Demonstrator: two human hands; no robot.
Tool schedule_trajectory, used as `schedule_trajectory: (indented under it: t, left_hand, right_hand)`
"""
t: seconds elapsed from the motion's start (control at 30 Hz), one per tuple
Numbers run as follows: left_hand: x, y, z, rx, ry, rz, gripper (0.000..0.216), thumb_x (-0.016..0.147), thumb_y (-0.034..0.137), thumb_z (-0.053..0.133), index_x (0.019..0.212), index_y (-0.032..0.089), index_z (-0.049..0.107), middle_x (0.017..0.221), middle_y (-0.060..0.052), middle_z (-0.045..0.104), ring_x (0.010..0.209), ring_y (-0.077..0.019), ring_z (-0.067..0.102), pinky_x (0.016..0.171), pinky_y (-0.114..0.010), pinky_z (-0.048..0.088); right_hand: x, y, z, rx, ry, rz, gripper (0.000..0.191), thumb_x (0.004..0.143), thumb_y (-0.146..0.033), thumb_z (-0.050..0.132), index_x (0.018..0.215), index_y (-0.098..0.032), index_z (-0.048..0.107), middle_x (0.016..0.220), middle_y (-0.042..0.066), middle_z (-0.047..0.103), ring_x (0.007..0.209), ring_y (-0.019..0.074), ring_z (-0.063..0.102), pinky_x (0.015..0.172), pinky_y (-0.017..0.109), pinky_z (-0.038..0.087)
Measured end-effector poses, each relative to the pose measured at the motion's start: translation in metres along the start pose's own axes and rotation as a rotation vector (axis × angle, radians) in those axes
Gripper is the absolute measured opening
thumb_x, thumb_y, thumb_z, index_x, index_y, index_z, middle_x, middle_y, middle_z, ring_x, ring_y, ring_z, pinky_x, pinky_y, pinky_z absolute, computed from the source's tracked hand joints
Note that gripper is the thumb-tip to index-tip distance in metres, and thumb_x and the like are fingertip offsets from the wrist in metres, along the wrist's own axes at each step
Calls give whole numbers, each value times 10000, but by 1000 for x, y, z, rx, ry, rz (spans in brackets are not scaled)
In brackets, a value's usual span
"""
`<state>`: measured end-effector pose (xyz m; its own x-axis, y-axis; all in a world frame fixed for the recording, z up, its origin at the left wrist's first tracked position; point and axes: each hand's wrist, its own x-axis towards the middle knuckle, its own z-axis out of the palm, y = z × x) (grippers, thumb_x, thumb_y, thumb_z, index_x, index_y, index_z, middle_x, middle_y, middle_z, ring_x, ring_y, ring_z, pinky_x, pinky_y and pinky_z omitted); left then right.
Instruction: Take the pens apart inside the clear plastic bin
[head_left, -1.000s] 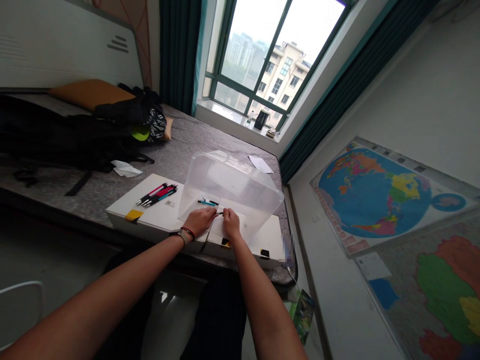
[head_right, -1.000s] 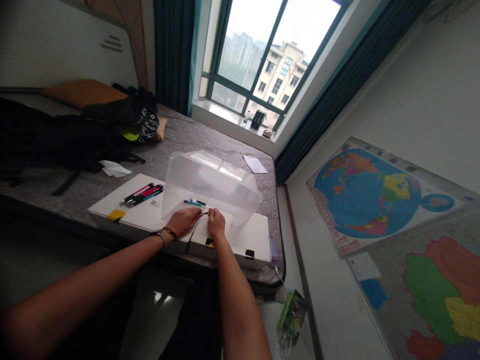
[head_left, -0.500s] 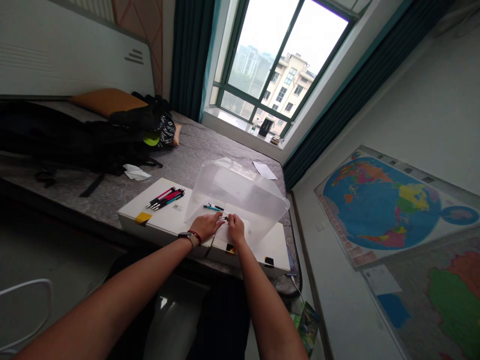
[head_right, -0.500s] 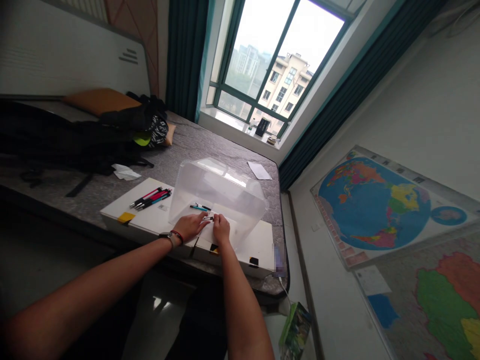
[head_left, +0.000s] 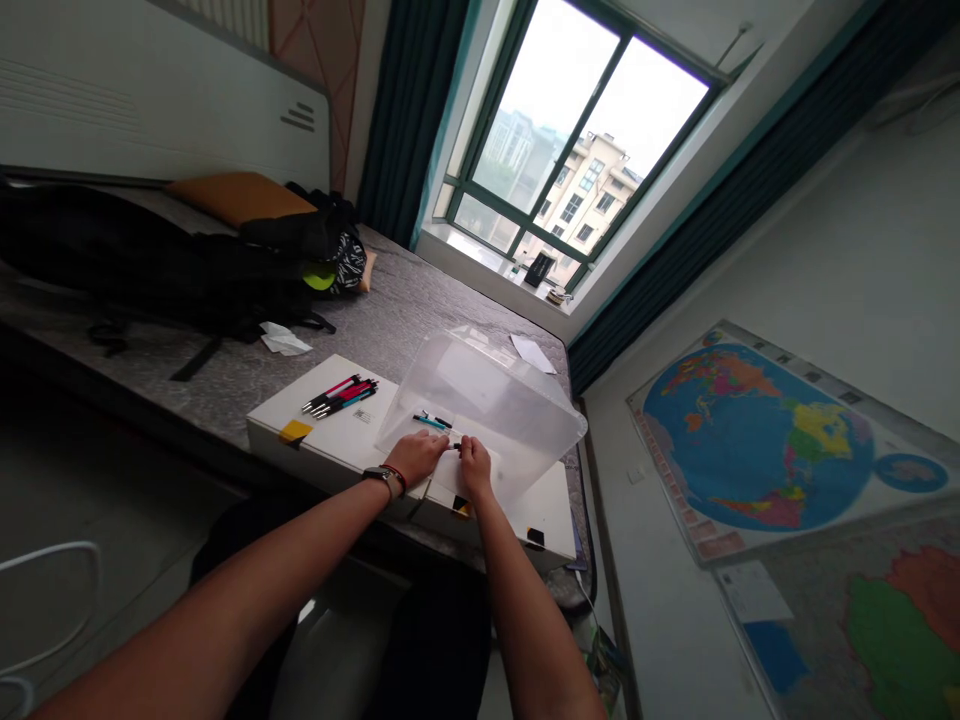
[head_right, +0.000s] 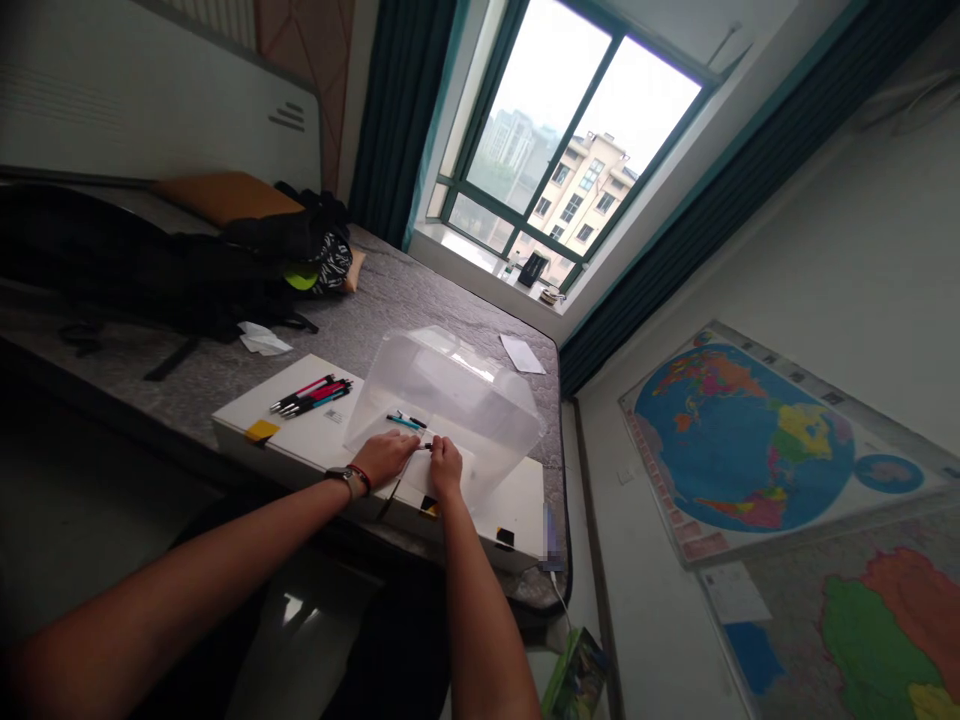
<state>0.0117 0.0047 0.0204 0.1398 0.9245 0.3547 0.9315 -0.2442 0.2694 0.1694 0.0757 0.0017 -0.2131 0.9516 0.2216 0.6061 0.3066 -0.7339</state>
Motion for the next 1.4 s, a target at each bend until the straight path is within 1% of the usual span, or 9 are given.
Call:
schedule_trajectory:
  t: [0.17, 0.27, 0.37, 0.6, 0.8, 1.1, 1.23, 1.3, 1.4]
  left_hand:
    - [0, 1, 1, -21, 9, -32, 392, 1003, 367, 281, 1033, 183, 626, 838, -113, 657, 836, -224, 620, 705, -314, 457]
    - [0, 0, 4, -26, 26, -14, 375, 991, 415, 328, 1186, 219, 583, 903, -101, 667, 860, -223, 622, 718, -311, 460]
    - [-1, 0, 6, -9, 20, 22, 351, 993, 347, 337, 1265, 250, 535, 949, -88, 668, 862, -215, 620, 714, -306, 456]
    - [-1, 1, 4, -4, 38, 12, 340, 1001, 351, 306, 1053, 208, 611, 936, -102, 634, 862, -203, 599, 716, -300, 449]
    - [-1, 3, 3, -25, 53, -17, 353, 997, 363, 303, 1026, 186, 607, 932, -112, 639, 874, -213, 597, 734, -318, 458]
    - [0, 1, 7, -14, 50, -13, 336, 992, 361, 318, 1005, 190, 607, 916, -110, 633, 890, -231, 592, 741, -336, 459]
    - [0, 0, 7, -22, 36, -10, 330, 993, 342, 321, 1060, 186, 604, 930, -113, 639, 887, -228, 596, 744, -339, 461]
    - [0, 0, 6, -17, 23, -6, 335, 995, 333, 313, 1080, 183, 601, 927, -111, 642, 878, -226, 599, 737, -337, 462]
    - [0, 2, 3, -16, 20, -8, 337, 999, 339, 305, 1050, 184, 600, 930, -104, 647, 887, -220, 600, 745, -330, 462]
  right_hand:
    - [-1, -3, -2, -54, 8, -30, 397, 965, -428, 348, 680, -226, 537, 681, 23, 638, 665, 191, 566, 627, 273, 370]
    - [-2, -4, -3, -49, 18, -30, 387, 965, -422, 347, 680, -229, 524, 676, 16, 626, 662, 191, 561, 629, 273, 371]
    - [-2, -4, -4, -17, 17, -27, 382, 962, -428, 345, 683, -229, 514, 684, 15, 624, 665, 190, 561, 636, 274, 376]
    - [-1, 0, -3, 59, 69, 17, 392, 957, -449, 337, 687, -225, 513, 681, 19, 615, 650, 183, 552, 633, 273, 387]
    - [2, 0, -5, 120, 60, 16, 343, 915, -438, 429, 740, -207, 614, 716, 35, 671, 691, 191, 606, 678, 281, 430]
    - [33, -43, -7, -1, -18, -66, 163, 817, -284, 590, 850, -197, 724, 845, 60, 746, 774, 194, 669, 771, 297, 485]
    - [48, -66, 6, 73, -51, -69, 274, 837, -252, 575, 1072, -186, 699, 927, 66, 752, 822, 188, 682, 816, 296, 491]
    - [46, -68, 9, 113, -34, -64, 322, 860, -224, 519, 1142, -181, 669, 930, 63, 752, 847, 184, 684, 829, 295, 488]
    - [32, -54, 6, 90, -4, -84, 258, 865, -230, 488, 1002, -183, 703, 891, 62, 744, 846, 194, 672, 810, 292, 479]
